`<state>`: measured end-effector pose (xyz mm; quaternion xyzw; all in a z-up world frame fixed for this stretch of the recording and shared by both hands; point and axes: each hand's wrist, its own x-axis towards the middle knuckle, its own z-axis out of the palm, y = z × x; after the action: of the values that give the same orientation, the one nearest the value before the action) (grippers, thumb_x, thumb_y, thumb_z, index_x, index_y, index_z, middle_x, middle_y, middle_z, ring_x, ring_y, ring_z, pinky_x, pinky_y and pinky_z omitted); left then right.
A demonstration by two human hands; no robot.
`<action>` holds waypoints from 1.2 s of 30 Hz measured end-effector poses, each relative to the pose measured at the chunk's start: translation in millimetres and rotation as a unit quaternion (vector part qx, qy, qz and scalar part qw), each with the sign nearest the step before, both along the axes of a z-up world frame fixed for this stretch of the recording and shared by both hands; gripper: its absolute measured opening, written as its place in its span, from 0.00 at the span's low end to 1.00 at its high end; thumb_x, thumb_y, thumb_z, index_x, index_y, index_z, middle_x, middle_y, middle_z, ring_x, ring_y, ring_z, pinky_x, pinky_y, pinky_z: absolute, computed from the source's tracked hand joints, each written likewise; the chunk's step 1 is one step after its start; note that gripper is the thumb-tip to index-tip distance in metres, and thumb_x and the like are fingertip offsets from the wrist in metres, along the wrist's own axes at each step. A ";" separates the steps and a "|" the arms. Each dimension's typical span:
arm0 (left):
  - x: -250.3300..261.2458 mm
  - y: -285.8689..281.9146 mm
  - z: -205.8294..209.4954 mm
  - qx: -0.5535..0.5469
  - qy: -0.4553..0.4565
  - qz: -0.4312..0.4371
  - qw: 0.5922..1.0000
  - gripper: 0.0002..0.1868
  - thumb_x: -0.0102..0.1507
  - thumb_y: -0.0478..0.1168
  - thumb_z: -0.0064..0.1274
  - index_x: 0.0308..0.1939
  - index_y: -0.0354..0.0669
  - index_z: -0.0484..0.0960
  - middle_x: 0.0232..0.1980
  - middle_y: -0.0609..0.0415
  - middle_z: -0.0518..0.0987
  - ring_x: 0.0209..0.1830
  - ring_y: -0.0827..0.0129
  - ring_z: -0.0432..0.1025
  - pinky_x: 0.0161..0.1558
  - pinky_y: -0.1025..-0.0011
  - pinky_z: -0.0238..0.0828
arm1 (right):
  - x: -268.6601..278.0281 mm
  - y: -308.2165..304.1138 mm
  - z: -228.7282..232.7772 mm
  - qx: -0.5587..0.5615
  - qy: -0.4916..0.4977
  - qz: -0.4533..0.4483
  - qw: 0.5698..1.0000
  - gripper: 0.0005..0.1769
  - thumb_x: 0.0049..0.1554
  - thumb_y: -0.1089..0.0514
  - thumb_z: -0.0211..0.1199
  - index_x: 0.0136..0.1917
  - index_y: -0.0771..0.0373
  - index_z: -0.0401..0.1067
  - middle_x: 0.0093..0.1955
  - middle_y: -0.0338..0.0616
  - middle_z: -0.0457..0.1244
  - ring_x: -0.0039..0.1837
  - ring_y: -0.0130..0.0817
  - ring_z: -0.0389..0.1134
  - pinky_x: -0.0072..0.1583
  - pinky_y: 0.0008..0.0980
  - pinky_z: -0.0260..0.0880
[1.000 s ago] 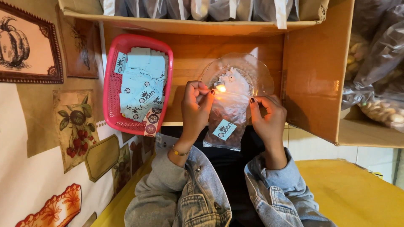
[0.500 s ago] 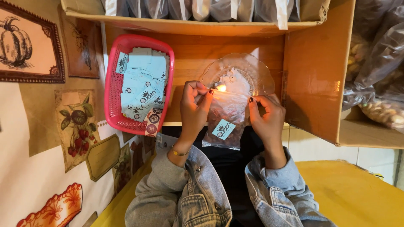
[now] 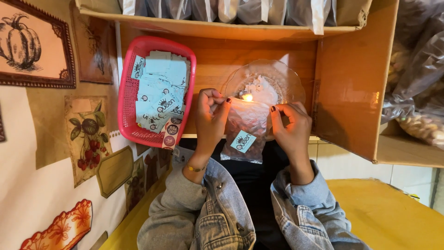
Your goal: The person is sealing small plastic bags by melting the edges over a candle flame and then applying a label sticker to each bag.
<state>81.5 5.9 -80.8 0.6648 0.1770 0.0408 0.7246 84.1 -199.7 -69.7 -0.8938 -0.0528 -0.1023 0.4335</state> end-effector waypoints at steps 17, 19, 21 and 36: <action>-3.5 15.7 4.2 -0.013 -0.009 0.016 1.000 0.11 0.66 0.35 0.54 0.46 0.45 0.67 0.34 0.51 0.76 0.42 0.72 0.77 0.47 0.72 0.76 | 7.1 15.9 4.7 -0.013 -0.015 0.028 0.999 0.08 0.59 0.67 0.67 0.37 0.62 0.76 0.30 0.44 0.65 0.41 0.44 0.68 0.48 0.36 0.71; -3.9 17.8 5.5 -0.013 -0.003 0.021 1.000 0.11 0.65 0.37 0.55 0.46 0.45 0.67 0.34 0.53 0.77 0.41 0.73 0.77 0.46 0.72 0.76 | 8.4 17.8 4.9 -0.011 -0.018 0.034 0.999 0.08 0.59 0.67 0.67 0.37 0.62 0.76 0.30 0.44 0.64 0.41 0.46 0.68 0.48 0.36 0.71; -6.3 20.1 1.6 -0.016 0.001 0.024 1.000 0.11 0.65 0.36 0.55 0.46 0.45 0.67 0.34 0.53 0.77 0.41 0.73 0.77 0.45 0.72 0.77 | 7.8 18.4 3.8 -0.006 -0.017 0.039 0.999 0.08 0.59 0.67 0.67 0.37 0.62 0.75 0.30 0.44 0.64 0.41 0.45 0.68 0.48 0.36 0.71; -58.7 2.1 19.0 0.006 -0.036 0.014 0.999 0.04 0.63 0.35 0.61 0.40 0.40 0.82 0.32 0.53 0.77 0.36 0.76 0.73 0.45 0.73 0.77 | -21.6 5.7 13.5 0.090 -0.102 0.082 0.987 0.07 0.63 0.59 0.65 0.48 0.67 0.78 0.39 0.48 0.66 0.42 0.46 0.65 0.49 0.40 0.68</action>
<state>22.8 8.0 -61.8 0.6646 0.1595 0.0760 0.7260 62.5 -194.0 -56.2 -0.8288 -0.1604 -0.1616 0.5112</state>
